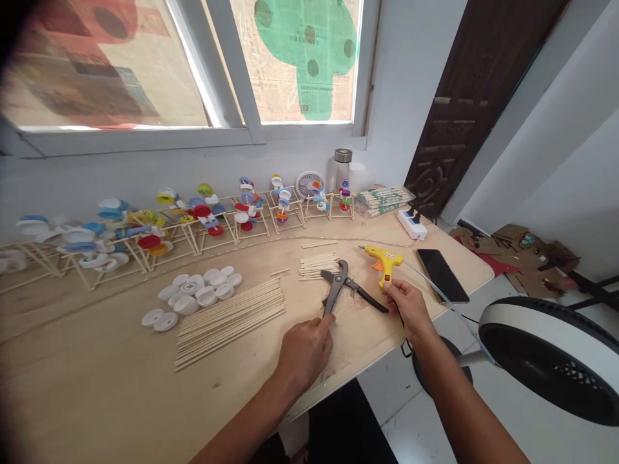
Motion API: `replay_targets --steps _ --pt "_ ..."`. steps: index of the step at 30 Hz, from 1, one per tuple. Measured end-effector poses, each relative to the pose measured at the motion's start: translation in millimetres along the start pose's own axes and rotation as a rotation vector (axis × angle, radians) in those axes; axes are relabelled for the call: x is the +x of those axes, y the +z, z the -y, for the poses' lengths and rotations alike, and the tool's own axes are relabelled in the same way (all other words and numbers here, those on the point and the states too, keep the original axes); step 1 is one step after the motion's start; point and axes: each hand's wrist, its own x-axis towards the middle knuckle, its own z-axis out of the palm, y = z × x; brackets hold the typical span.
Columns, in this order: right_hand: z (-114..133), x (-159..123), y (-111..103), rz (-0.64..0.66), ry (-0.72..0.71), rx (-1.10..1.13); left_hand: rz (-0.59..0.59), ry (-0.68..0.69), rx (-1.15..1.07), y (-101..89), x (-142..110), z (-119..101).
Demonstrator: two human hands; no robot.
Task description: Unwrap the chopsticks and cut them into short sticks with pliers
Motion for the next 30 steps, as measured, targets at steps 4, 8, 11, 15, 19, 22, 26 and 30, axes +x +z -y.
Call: replay_targets --steps 4,8,11,15,19,22,26,30 --pt "-2 8 1 -0.014 0.024 0.01 -0.018 0.002 0.029 -0.5 -2 5" --pt "-2 16 3 -0.03 0.05 0.017 -0.036 0.026 0.039 -0.5 -2 8" --pt "-2 19 4 -0.025 0.067 0.015 -0.046 0.034 0.043 0.3 -2 8" --pt "1 23 7 -0.004 0.089 -0.002 -0.067 0.033 0.047 1.8 -3 9" --pt "4 27 8 0.029 0.103 -0.037 -0.081 0.039 0.036 3.7 -3 10" --pt "7 28 7 0.061 0.107 -0.082 -0.09 0.04 0.024 4.6 -3 11" --pt "9 28 5 0.118 0.105 -0.187 -0.079 0.034 0.018 4.9 -3 11" --pt "14 27 -2 0.15 0.065 -0.374 -0.076 0.038 0.003 5.2 -3 11"
